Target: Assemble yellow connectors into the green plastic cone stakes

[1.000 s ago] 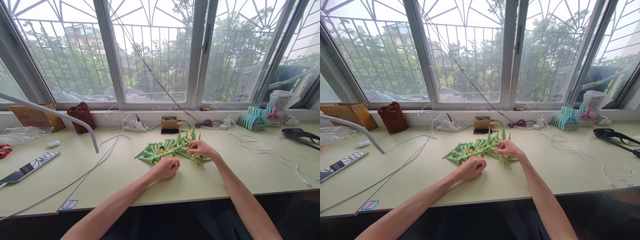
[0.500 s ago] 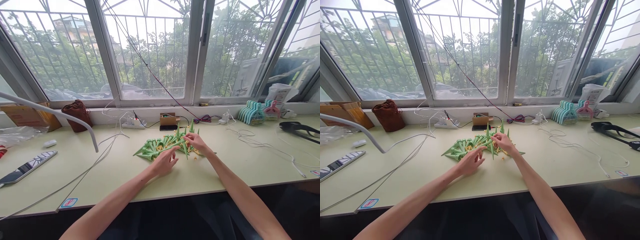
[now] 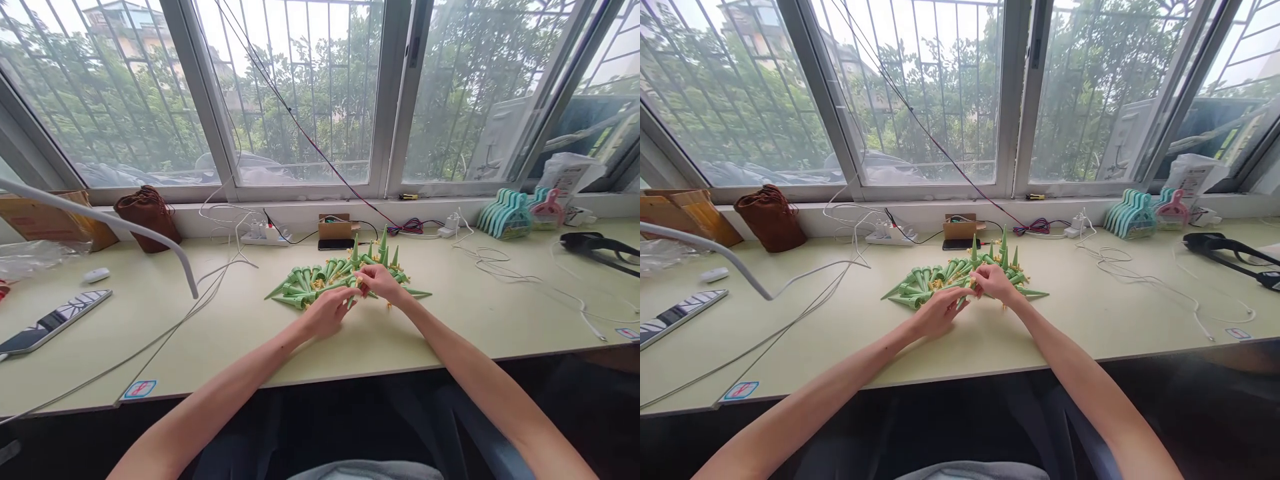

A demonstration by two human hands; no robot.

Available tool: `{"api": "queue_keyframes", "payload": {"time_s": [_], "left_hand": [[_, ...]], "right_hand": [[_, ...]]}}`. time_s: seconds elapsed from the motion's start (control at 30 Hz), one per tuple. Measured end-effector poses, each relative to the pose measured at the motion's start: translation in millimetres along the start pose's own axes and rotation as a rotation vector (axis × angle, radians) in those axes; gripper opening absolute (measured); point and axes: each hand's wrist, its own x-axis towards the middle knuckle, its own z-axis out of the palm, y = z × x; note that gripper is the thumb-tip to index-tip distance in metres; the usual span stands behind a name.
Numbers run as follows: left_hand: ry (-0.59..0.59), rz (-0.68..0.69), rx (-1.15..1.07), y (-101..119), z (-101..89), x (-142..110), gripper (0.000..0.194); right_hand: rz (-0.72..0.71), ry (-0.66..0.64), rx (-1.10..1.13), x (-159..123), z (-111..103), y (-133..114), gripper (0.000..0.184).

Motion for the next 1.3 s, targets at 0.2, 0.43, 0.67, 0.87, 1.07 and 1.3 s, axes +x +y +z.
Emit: {"api": "queue_keyframes", "payload": {"time_s": [0.2,0.43,0.67,0.87,1.07,1.3], "left_hand": [[0.024,0.051,-0.015,-3.2,0.6,0.7,0.03],[0.07,0.016,-0.018,0.5,-0.3,1.8,0.025],[0.108,-0.013,0.009,3.5,-0.9,2.8,0.023],[0.11,-0.096,0.019,2.9,-0.3,3.3,0.023],[0.155,-0.185,-0.068,1.0,0.2,4.6,0.012],[0.157,-0.236,-0.117,-1.8,2.2,3.8,0.009]], "right_hand": [[0.003,-0.087,0.003,-3.6,0.3,-1.1,0.037],[-0.023,-0.133,-0.075,-6.9,0.0,-5.0,0.031],[-0.029,-0.149,-0.097,-6.8,-0.1,-3.9,0.029],[-0.116,-0.058,-0.125,-3.5,-1.6,0.2,0.031],[-0.153,-0.045,-0.073,-7.7,-4.6,-10.6,0.02],[-0.272,-0.282,-0.217,-12.7,-1.8,-12.3,0.036]]}}
